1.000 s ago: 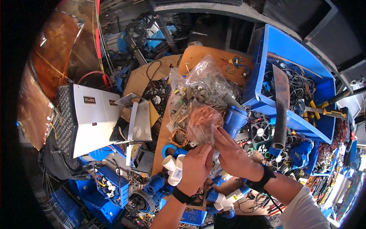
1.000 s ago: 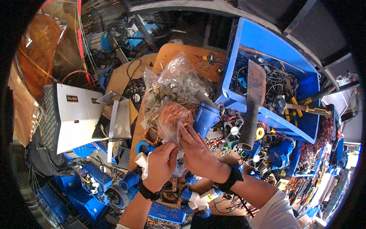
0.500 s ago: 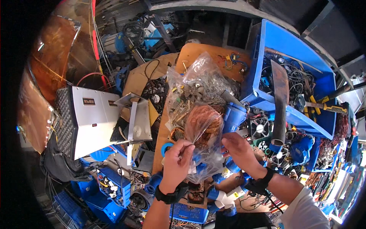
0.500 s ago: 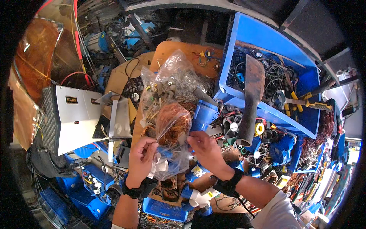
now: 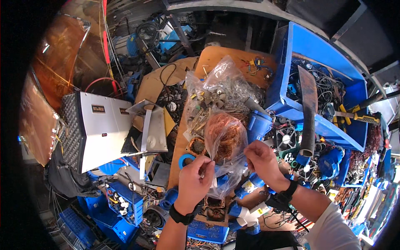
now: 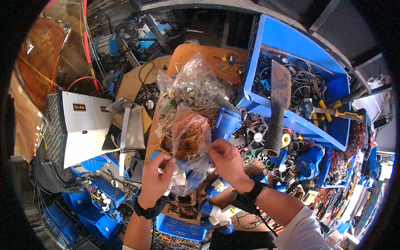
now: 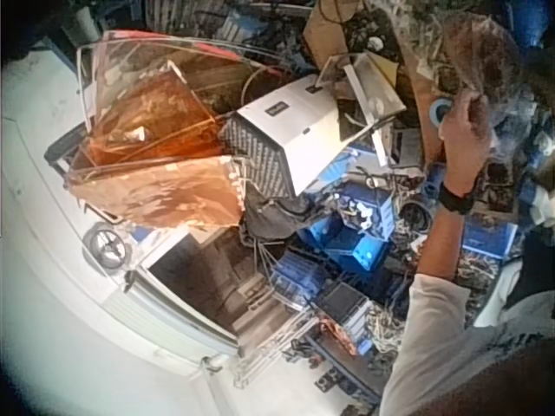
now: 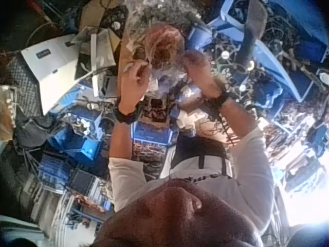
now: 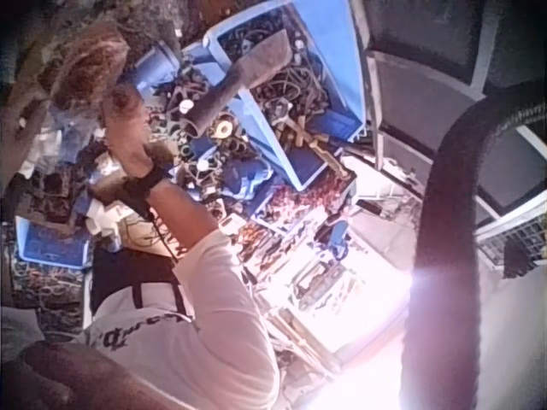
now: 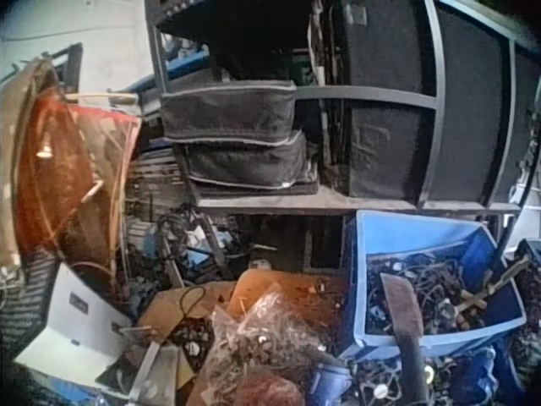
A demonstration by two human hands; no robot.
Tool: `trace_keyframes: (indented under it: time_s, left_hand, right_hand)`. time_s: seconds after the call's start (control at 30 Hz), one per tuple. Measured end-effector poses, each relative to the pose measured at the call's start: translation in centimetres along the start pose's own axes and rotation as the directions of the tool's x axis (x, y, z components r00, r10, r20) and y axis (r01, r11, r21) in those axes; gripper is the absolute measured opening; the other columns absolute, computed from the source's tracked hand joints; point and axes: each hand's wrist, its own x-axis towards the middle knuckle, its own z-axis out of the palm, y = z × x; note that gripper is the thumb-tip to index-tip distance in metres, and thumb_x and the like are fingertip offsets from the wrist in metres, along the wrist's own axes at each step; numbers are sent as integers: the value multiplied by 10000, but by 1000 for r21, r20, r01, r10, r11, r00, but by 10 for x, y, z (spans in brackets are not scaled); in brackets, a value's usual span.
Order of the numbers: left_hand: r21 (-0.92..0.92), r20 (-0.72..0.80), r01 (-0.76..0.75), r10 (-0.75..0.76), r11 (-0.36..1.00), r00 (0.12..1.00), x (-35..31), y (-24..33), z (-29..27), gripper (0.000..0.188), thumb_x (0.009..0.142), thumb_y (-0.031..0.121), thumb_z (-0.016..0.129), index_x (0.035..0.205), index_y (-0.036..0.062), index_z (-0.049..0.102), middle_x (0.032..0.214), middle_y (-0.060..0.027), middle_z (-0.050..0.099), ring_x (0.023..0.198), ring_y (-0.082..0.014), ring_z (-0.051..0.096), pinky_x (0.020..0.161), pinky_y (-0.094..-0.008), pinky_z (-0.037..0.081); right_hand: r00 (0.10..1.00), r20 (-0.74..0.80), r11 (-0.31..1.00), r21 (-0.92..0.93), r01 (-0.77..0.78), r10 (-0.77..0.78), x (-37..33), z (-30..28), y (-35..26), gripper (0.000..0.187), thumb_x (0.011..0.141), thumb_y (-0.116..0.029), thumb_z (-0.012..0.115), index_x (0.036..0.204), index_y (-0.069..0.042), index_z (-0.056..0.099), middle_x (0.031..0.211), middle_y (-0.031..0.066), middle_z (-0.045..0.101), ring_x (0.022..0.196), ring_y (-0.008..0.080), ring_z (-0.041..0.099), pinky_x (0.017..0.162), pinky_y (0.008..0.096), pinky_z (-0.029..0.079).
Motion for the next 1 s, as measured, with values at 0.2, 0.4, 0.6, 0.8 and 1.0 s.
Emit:
trace_keyframes:
  time_s: [0.2, 0.4, 0.6, 0.8, 1.0]
  left_hand:
    - [164, -151, -154, 179, 974, 972, 15, 5, 21, 106, 816, 47, 710, 833, 18, 609, 656, -99, 579, 565, -208, 562, 546, -325, 451]
    - [457, -97, -123, 186, 881, 978, 32, 23, 44, 202, 782, 160, 764, 856, 44, 617, 781, -113, 635, 695, -311, 625, 634, -402, 494]
    - [517, -166, -110, 225, 849, 960, 52, 36, 56, 312, 784, 211, 787, 962, 59, 581, 838, -132, 616, 822, -348, 625, 683, -440, 502]
    - [531, -28, -203, 256, 823, 966, 54, 26, 83, 252, 788, 154, 767, 926, 78, 570, 847, -107, 589, 815, -343, 617, 666, -433, 500]
    - [509, -39, -159, 207, 846, 978, 53, 32, 84, 239, 783, 168, 776, 901, 82, 586, 865, -105, 598, 774, -328, 620, 649, -433, 496]
  right_hand:
    - [998, -32, 998, -32, -54, 53, -2, -12, 17, 148, 950, -150, 576, 878, -21, 588, 651, 23, 600, 519, 89, 563, 477, 255, 427]
    - [995, 9, 991, -84, -103, 104, -5, -19, 35, 170, 939, -168, 592, 867, -14, 593, 669, 32, 617, 531, 98, 584, 492, 274, 463]
    - [995, 47, 994, -63, -86, 89, -7, -21, 35, 206, 943, -201, 618, 965, 4, 616, 689, 48, 627, 564, 106, 607, 521, 277, 480]
    - [981, 166, 993, 40, -112, 103, -42, -24, 39, 185, 958, -188, 599, 1009, -10, 611, 742, 33, 636, 587, 107, 599, 548, 284, 490]
    - [980, 191, 994, -106, -41, 61, -93, -51, 3, 187, 956, -167, 616, 1036, 1, 609, 790, 82, 636, 680, 138, 588, 617, 306, 481]
